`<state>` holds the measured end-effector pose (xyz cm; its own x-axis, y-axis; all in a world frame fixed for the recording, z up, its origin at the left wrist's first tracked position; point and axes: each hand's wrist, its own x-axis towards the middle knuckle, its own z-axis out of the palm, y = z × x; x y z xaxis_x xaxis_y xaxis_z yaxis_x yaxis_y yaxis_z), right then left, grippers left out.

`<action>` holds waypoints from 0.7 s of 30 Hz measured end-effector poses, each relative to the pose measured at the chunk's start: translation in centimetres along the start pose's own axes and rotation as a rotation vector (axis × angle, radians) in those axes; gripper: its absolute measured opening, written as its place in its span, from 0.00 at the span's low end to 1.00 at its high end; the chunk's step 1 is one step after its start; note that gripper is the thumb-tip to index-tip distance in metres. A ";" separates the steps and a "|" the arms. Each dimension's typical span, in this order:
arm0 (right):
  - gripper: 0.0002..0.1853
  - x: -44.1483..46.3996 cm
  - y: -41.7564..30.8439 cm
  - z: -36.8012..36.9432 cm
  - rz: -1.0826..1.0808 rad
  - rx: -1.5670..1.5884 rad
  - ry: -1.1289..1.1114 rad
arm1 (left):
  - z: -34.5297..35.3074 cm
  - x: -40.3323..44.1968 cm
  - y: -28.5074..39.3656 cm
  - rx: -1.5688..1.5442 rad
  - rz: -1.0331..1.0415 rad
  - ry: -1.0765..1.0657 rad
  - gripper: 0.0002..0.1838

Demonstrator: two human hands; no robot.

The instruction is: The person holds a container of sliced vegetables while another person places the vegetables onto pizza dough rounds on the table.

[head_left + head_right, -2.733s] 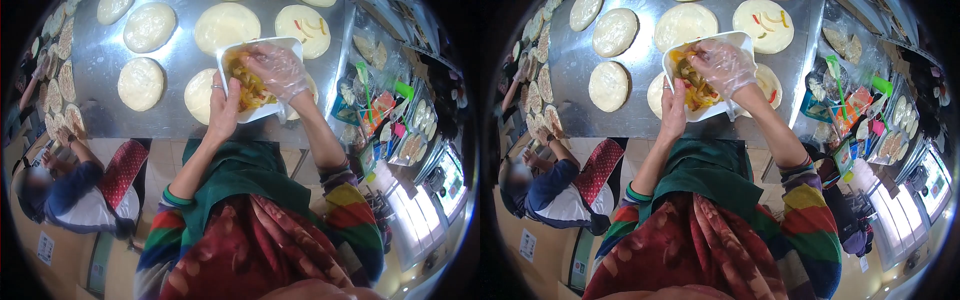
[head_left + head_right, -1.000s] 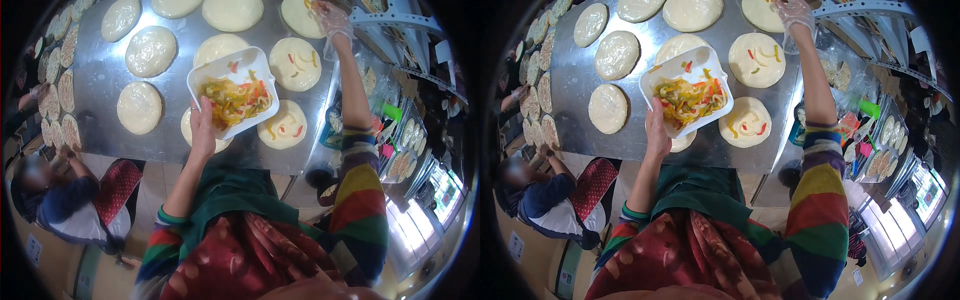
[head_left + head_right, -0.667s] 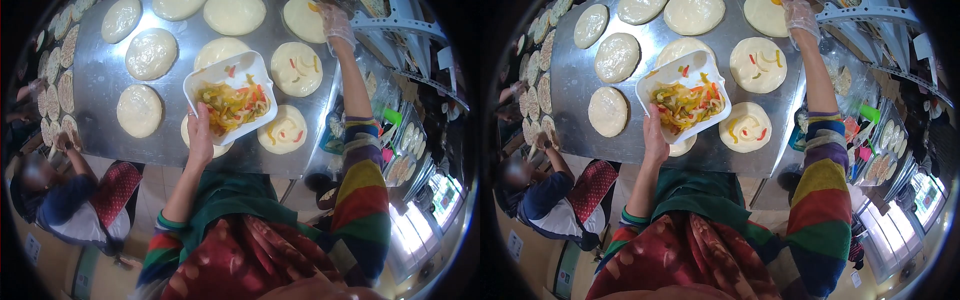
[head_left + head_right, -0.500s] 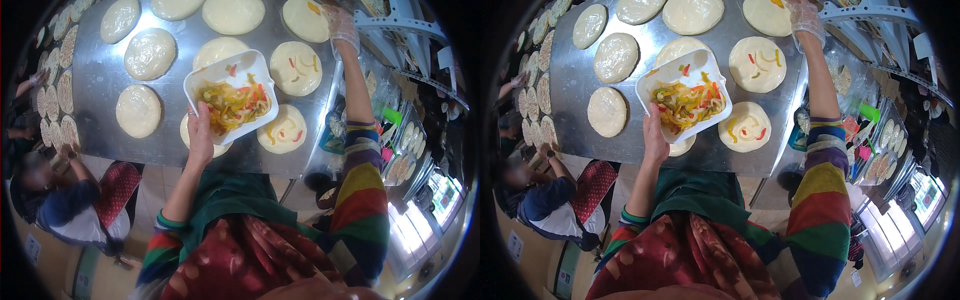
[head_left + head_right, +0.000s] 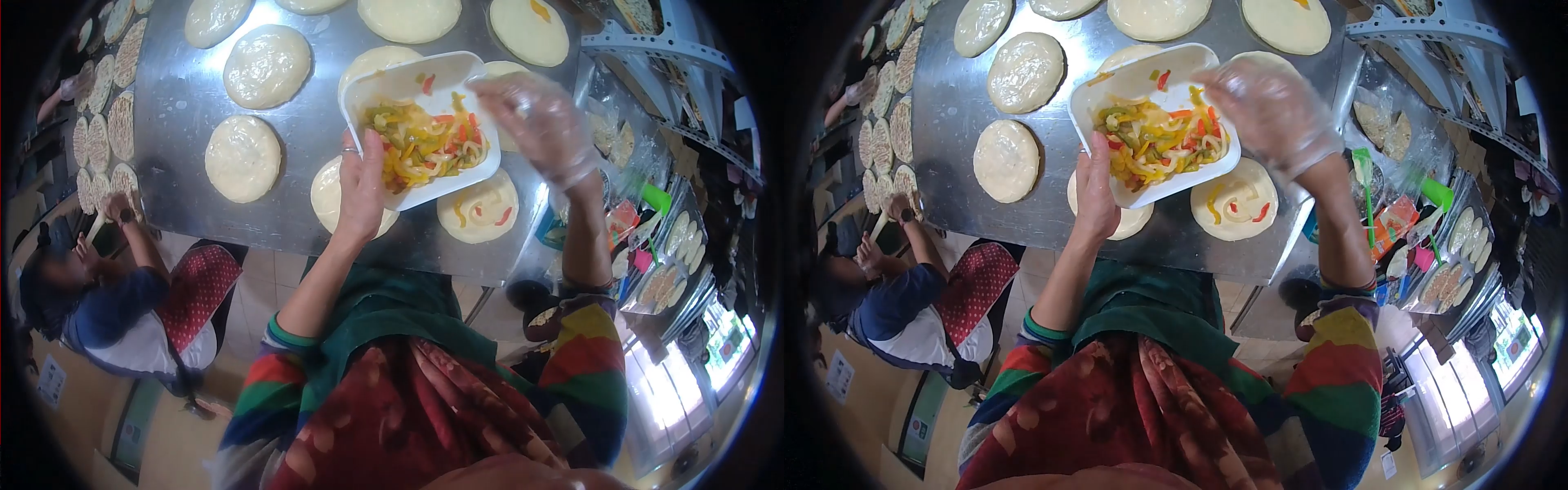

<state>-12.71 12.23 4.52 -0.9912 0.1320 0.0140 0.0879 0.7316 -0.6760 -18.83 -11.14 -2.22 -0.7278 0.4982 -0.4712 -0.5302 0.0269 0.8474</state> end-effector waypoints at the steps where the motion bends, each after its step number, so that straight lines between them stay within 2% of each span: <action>1: 0.10 -0.3 -0.3 0.6 -0.037 -0.090 -0.030 | 0.1 0.0 0.1 -0.005 -0.009 -0.016 0.30; 4: 0.10 -2.4 1.4 3.7 -0.114 -0.097 -0.024 | 0.3 -0.2 0.6 -0.016 -0.004 -0.065 0.26; 5: 0.12 -2.3 -0.7 3.0 -0.092 -0.150 -0.033 | 0.5 -0.2 0.7 -0.017 0.009 -0.063 0.27; 8: 0.15 -3.4 0.5 4.3 -0.243 -0.161 0.089 | 0.8 -0.5 0.7 -0.028 0.016 -0.061 0.27; 11: 0.19 -3.5 -1.5 3.9 -0.065 -0.247 -0.041 | 1.0 -0.7 0.8 -0.055 -0.022 -0.076 0.27; 14: 0.25 -3.0 -1.8 4.2 -0.015 -0.383 -0.180 | 1.6 -0.9 0.8 -0.074 -0.015 -0.072 0.28; 17: 0.22 -2.9 -1.6 4.4 0.001 -0.381 -0.181 | 1.6 -0.7 0.2 -0.066 -0.001 -0.058 0.28; 20: 0.14 -3.0 0.1 4.6 -0.070 -0.222 -0.036 | 1.5 -0.4 0.1 -0.066 -0.027 -0.056 0.28; 21: 0.13 -2.6 0.0 3.8 -0.007 -0.160 -0.087 | 1.6 -0.3 0.1 -0.063 -0.026 -0.044 0.28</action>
<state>-10.48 9.35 1.63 -0.9960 0.0733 -0.0507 0.0891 0.8302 -0.5503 -17.93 -9.91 -1.63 -0.6945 0.5353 -0.4807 -0.5759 -0.0131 0.8174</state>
